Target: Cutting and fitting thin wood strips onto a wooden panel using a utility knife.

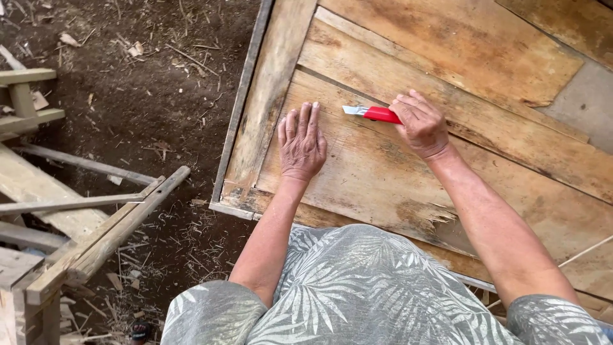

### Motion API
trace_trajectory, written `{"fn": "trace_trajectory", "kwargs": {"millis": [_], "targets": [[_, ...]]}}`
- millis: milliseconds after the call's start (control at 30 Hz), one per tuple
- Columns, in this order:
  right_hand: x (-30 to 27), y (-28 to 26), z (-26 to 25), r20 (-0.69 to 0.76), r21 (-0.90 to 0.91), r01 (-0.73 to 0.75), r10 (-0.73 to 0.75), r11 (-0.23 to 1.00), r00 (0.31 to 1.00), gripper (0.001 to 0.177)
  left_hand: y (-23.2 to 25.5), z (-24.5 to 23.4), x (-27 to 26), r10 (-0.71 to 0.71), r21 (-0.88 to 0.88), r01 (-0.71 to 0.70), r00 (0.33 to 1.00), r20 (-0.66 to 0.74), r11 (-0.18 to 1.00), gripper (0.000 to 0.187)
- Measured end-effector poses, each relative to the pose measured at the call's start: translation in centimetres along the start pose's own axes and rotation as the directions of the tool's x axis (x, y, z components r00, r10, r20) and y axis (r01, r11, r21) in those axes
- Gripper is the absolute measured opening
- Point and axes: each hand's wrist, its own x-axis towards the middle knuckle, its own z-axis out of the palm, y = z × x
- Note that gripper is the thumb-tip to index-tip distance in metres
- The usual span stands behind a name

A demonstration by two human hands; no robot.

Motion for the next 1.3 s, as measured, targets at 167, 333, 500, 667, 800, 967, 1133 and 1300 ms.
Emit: {"fn": "trace_trajectory", "kwargs": {"millis": [167,333,500,667,800,967,1133,1300], "targets": [[-0.8,-0.5,0.1,-0.055,0.018,-0.041,0.042,0.999,0.998,0.026,-0.1,-0.1,0.1,0.019,-0.029,-0.019,1.0,0.014,0.999,0.063],[-7.0,-3.9,-0.7,-0.071,-0.025,-0.127,0.125,0.992,0.99,0.03,0.0,-0.3,0.2,0.047,-0.033,-0.046,0.998,0.035,0.998,0.061],[-7.2,-6.9,-4.9,0.066,0.281,-0.325,0.319,0.903,0.945,0.042,0.0,0.1,0.1,0.051,-0.03,-0.05,0.998,0.023,0.998,0.061],[-9.2,0.5,-5.3,-0.043,0.058,-0.468,0.471,0.882,0.881,0.028,0.1,0.2,0.3,0.077,-0.015,-0.077,0.997,0.002,0.997,0.061],[-10.4,4.0,-6.0,0.118,0.067,-0.445,0.435,0.893,0.892,0.04,-0.1,0.4,0.1,0.075,0.003,-0.075,0.997,-0.02,0.997,0.06],[-9.0,6.4,-6.0,0.004,-0.012,-0.43,0.43,0.903,0.903,0.032,0.1,0.2,0.2,0.06,-0.013,-0.06,0.998,-0.004,0.998,0.059],[-7.4,8.7,-5.1,-0.034,-0.056,-0.437,0.436,0.898,0.899,0.022,0.2,0.3,0.1,0.049,-0.01,-0.049,0.999,0.011,0.999,0.061],[-6.9,9.3,-4.2,-0.072,-0.072,-0.426,0.422,0.902,0.904,0.015,0.2,0.1,0.1,0.035,0.001,-0.035,0.998,0.044,0.999,0.061]]}}
